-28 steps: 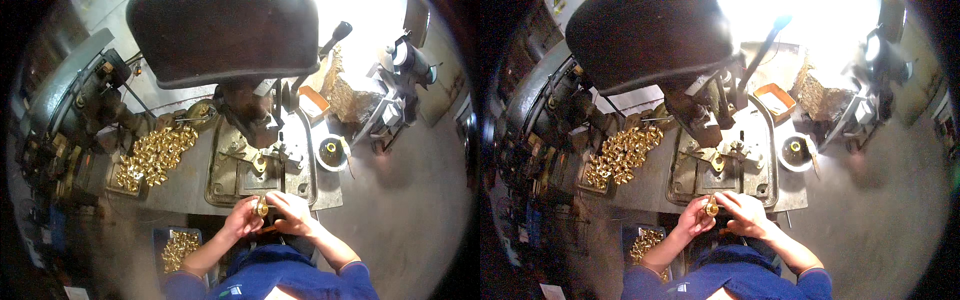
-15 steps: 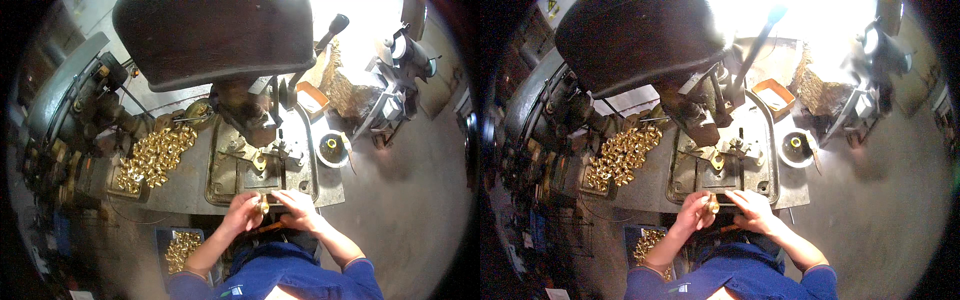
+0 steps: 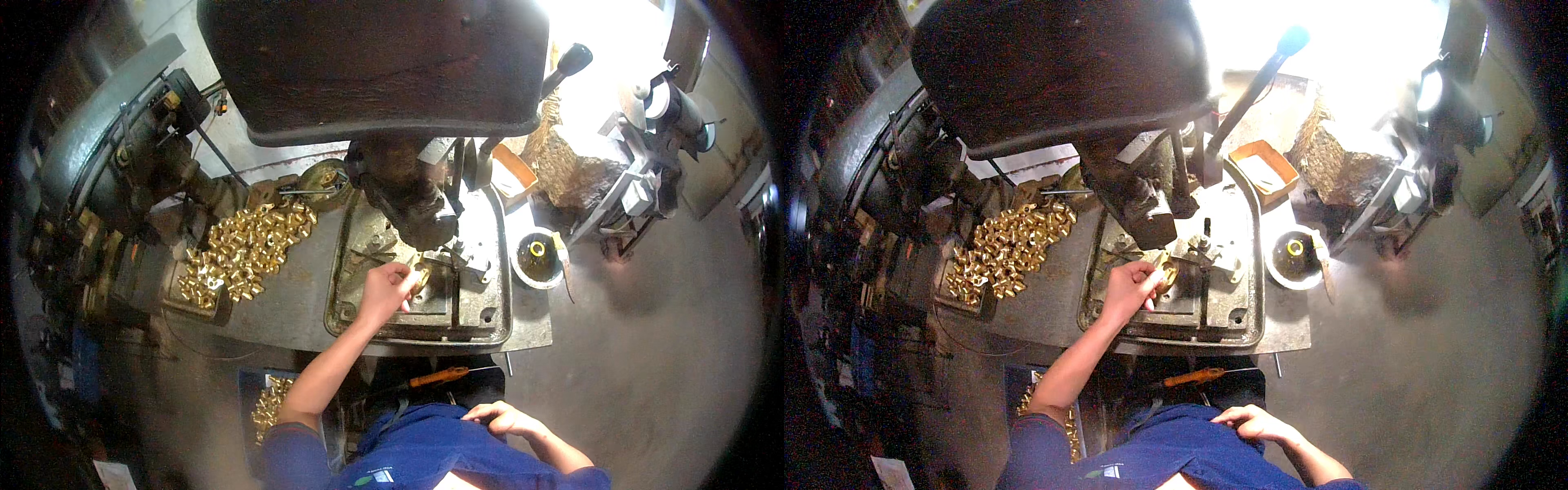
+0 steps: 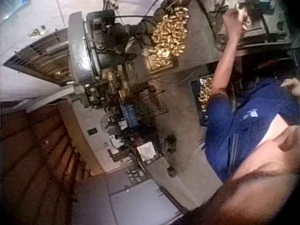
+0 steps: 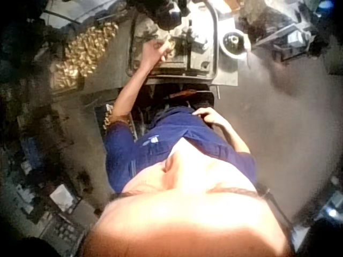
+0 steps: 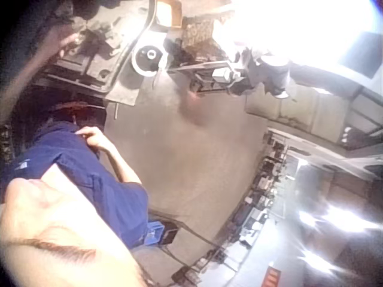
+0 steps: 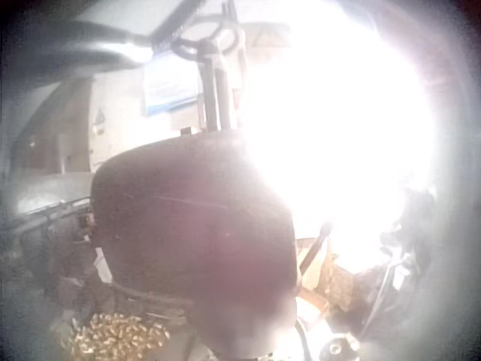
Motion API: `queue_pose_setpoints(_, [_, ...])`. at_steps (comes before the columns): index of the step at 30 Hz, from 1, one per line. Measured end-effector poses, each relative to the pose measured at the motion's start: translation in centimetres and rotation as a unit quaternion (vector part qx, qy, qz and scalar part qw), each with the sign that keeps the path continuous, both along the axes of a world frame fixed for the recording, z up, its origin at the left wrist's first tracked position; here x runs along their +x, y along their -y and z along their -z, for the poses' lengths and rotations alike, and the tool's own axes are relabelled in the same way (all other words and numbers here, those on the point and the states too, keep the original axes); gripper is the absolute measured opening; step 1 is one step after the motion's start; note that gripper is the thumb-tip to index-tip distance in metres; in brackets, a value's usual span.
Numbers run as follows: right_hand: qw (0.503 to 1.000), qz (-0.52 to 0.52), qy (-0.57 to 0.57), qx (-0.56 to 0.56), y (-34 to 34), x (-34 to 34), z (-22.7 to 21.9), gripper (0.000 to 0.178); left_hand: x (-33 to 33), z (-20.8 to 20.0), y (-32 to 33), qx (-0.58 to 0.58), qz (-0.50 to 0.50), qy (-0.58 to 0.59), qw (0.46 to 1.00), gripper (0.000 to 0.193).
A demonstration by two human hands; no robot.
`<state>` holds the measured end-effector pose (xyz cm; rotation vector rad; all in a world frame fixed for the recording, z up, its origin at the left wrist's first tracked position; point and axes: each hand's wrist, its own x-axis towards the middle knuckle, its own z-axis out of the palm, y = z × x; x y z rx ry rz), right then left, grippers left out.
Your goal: The person operates a manual press machine to process brass-colored metal casings. They repeatedly pick up a casing, place it into the press, pull the lever to activate the press, and then remove the processed casing, placing it into a container.
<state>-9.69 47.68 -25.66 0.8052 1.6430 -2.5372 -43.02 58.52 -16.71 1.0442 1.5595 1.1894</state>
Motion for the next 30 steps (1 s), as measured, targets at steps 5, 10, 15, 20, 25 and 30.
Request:
queue_pose_setpoints(5, [0.993,0.034,-0.048,-0.103,-1.2,-1.1,-0.7,0.060,-0.2,1.1,-0.8,0.044,-0.001,-0.215,0.976,0.019])
queue_pose_setpoints(10, [0.999,0.001,-0.022,-0.034,-1.2,-2.0,0.3,0.056,-0.6,0.3,-0.9,-0.011,0.035,-0.204,0.978,0.025])
queue_pose_setpoints(15, [1.000,0.021,-0.006,0.016,-1.4,-1.9,0.2,0.053,-1.2,0.3,-0.9,0.003,0.066,-0.235,0.970,0.028])
queue_pose_setpoints(20, [0.995,0.051,0.052,0.071,-1.5,-1.5,0.6,0.053,-0.3,-0.3,-1.4,0.053,0.040,-0.377,0.924,0.027])
queue_pose_setpoints(25, [0.992,0.061,0.072,0.078,-1.7,-1.3,0.4,0.052,0.3,-0.6,-2.2,0.098,0.016,-0.406,0.908,0.020])
queue_pose_setpoints(30, [0.993,0.064,0.064,0.076,-1.8,-1.3,0.2,0.051,0.2,0.9,-2.6,0.156,0.001,-0.429,0.890,0.016])
